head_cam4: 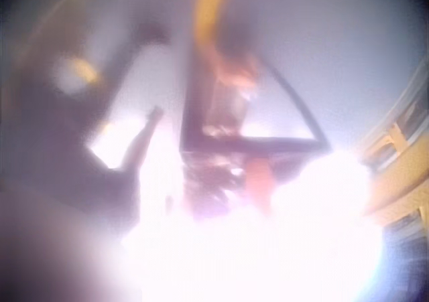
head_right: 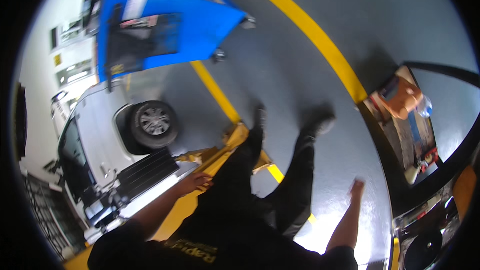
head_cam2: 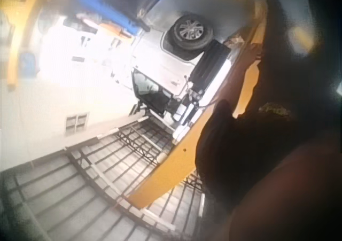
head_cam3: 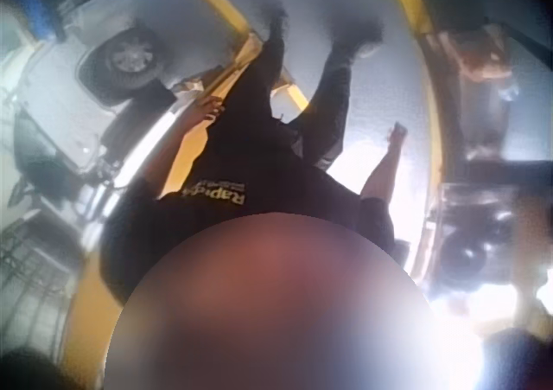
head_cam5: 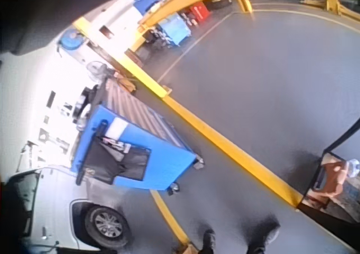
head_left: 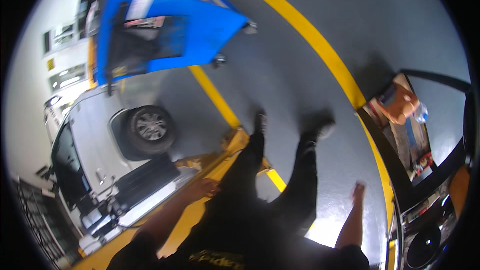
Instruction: The person fills a water bottle at a sink, walks through an auto repair shop, and pours the water into the windshield washer fluid reservoir of a white SUV. The person then closes the cap and operates the vehicle lift controls.
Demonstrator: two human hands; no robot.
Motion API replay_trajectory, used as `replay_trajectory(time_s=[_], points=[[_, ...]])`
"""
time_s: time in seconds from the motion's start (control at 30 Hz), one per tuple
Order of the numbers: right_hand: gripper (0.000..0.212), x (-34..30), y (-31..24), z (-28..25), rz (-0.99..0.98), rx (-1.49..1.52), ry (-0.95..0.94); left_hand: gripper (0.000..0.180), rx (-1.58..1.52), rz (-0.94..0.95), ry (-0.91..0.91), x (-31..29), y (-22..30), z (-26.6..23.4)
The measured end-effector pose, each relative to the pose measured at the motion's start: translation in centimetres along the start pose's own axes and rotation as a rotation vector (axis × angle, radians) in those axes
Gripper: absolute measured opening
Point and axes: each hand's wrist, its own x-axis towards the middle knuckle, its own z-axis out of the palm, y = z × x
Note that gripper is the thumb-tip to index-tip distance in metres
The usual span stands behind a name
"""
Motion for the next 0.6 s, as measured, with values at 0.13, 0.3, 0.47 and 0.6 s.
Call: replay_trajectory(time_s=[0.13,0.3,0.47,0.6], points=[[0.051,-17.7,5.7,2.0,0.464,0.104,-0.323,0.04,-0.319,0.144,-0.01,3.5,-6.8,-0.1],[0.048,-29.1,-5.1,7.8,0.263,0.225,-0.375,0.033,0.056,0.449,0.091,10.5,-6.2,-4.5],[0.046,-33.7,-23.4,9.9,-0.094,0.116,-0.343,0.033,0.621,0.711,0.109,13.8,-2.3,-13.3],[0.044,-38.4,-35.6,11.4,-0.311,0.009,-0.291,0.03,-0.055,0.956,0.16,17.1,2.0,-22.1]])
